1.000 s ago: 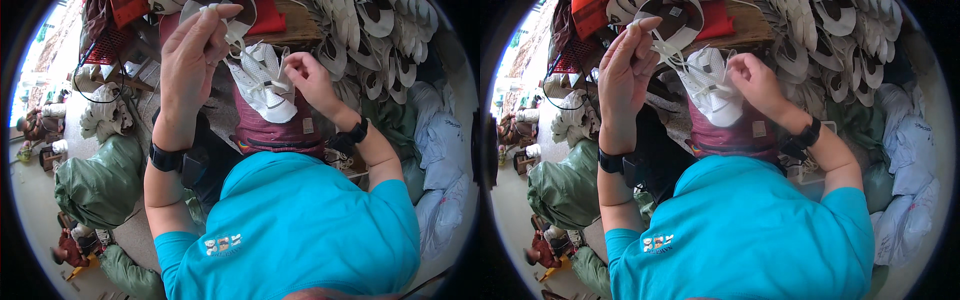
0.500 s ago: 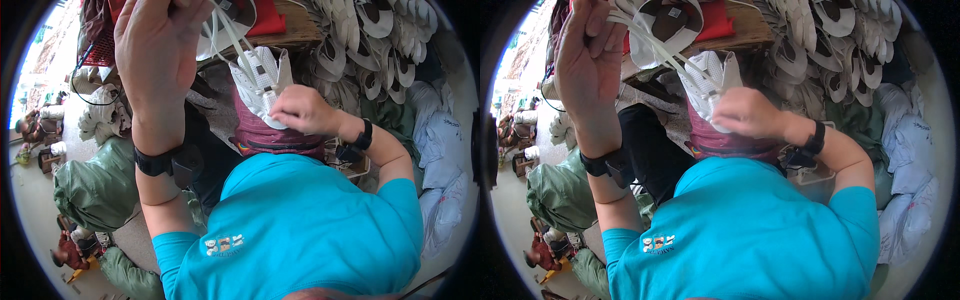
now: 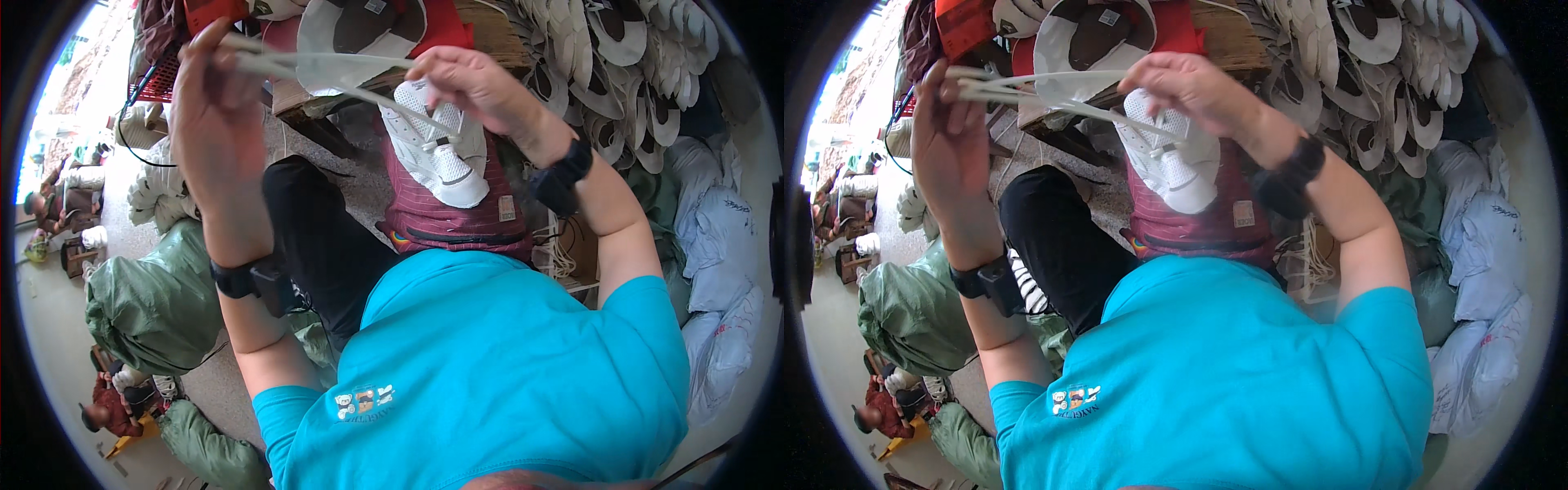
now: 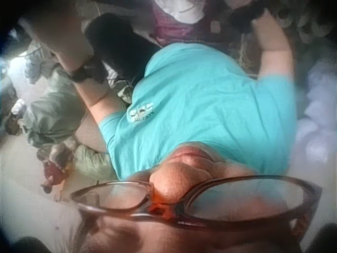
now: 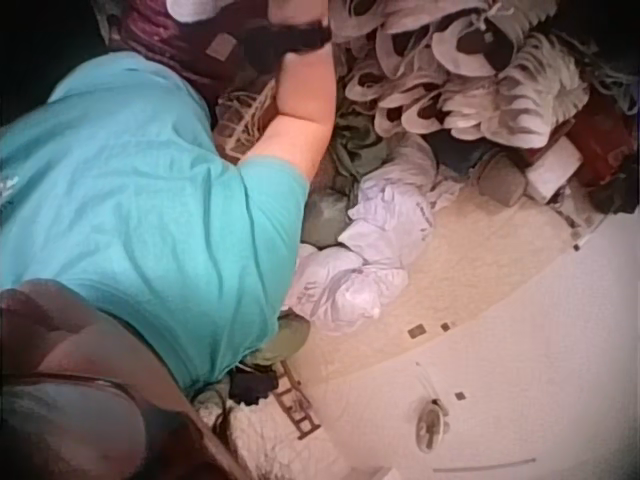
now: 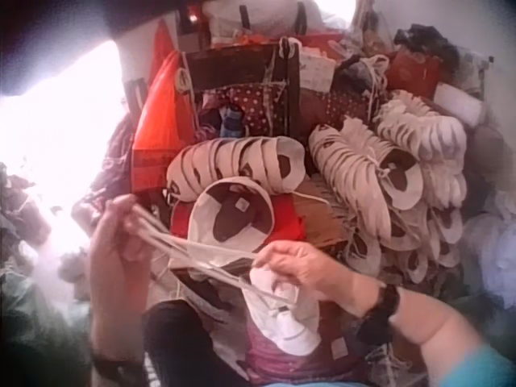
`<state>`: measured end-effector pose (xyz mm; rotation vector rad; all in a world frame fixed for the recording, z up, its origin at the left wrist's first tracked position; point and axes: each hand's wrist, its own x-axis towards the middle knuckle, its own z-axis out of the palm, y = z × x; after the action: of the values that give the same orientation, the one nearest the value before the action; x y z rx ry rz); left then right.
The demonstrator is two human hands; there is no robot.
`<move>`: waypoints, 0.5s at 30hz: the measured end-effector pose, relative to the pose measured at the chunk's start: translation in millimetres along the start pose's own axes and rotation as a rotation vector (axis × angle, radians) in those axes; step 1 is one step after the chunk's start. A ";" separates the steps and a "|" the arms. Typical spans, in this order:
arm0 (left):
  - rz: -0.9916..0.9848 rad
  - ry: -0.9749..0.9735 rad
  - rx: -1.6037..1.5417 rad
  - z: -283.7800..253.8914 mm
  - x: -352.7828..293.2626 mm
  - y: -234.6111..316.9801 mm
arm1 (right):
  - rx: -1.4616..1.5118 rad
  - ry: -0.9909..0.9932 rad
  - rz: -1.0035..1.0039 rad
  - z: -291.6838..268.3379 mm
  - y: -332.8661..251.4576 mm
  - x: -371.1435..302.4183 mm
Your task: The person threads white shoelaces through the eyelets of a white sneaker, pulling the laces tight and adjusting them. They repeatedly thread the laces through the eyelets and pull them to tighten the fit.
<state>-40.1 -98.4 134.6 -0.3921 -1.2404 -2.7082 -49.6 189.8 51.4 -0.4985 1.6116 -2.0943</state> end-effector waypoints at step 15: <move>-0.251 0.559 -0.297 -272.4 -43.2 20.5 | 0.761 0.680 0.022 -130.6 -2.9 -105.3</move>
<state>-42.5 -317.8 -33.8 0.5014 -0.7762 -2.9029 -32.1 353.7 19.9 0.5297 0.9219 -2.7867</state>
